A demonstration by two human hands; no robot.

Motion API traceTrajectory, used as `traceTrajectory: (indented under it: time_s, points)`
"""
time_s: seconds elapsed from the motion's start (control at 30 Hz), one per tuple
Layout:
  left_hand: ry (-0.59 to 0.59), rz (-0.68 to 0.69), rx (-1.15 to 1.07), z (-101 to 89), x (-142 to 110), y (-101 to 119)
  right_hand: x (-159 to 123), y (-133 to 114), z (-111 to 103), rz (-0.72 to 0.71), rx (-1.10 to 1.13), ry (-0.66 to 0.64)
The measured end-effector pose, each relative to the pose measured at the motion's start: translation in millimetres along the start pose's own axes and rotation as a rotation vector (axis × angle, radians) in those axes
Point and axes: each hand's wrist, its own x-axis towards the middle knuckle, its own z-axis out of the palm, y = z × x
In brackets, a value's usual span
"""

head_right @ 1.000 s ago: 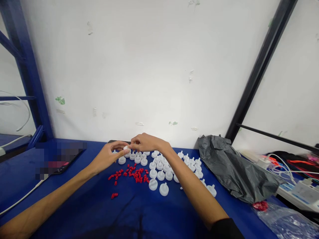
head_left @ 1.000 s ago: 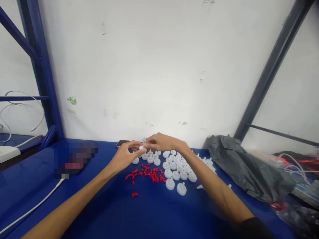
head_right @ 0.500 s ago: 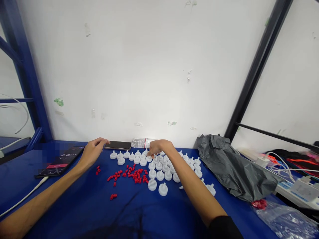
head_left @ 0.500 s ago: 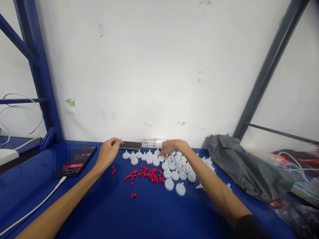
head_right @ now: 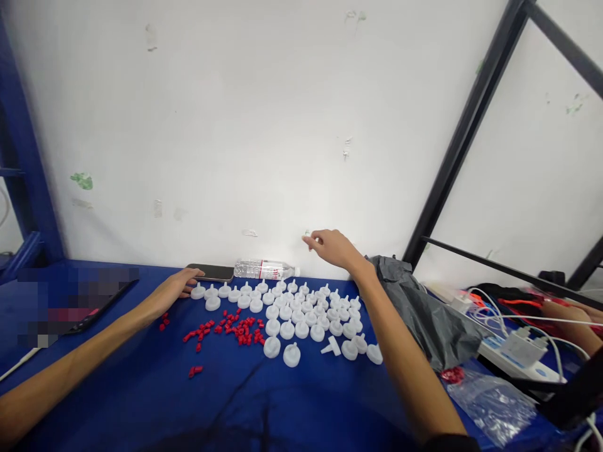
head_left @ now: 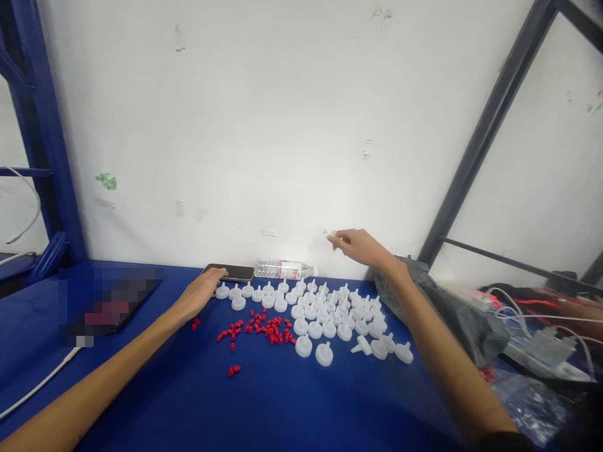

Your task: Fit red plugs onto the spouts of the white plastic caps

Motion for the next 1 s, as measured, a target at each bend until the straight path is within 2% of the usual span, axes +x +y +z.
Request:
traceTrajectory:
  time_s: [0.1, 0.2, 0.33, 0.43, 0.57, 0.77, 0.9, 1.0]
  points:
    - [-0.076, -0.056, -0.107, 3.4, -1, 3, -31, 37, 8, 0.095, 0.149, 0.109]
    - [-0.111, -0.081, -0.176, 5.2, -2, 7, -56, 76, 32, 0.175, 0.266, 0.201]
    - [-0.122, -0.083, -0.203, 2.9, 0, 8, -65, 119, 61, 0.3, 0.501, 0.218]
    - [-0.083, -0.075, -0.166, -3.3, 3, 6, -66, 139, 73, 0.358, 0.663, 0.209]
    - [-0.033, -0.045, -0.087, -13.5, 7, 3, -71, 150, 85, 0.401, 0.823, 0.203]
    - [-0.029, 0.016, 0.056, -19.7, 5, 1, -71, 151, 103, 0.419, 0.984, 0.224]
    - [-0.054, 0.076, 0.224, -18.9, 2, 5, -66, 148, 106, 0.406, 1.107, 0.207]
    - [-0.084, 0.114, 0.396, -19.4, 0, 9, -66, 152, 102, 0.42, 1.188, 0.251]
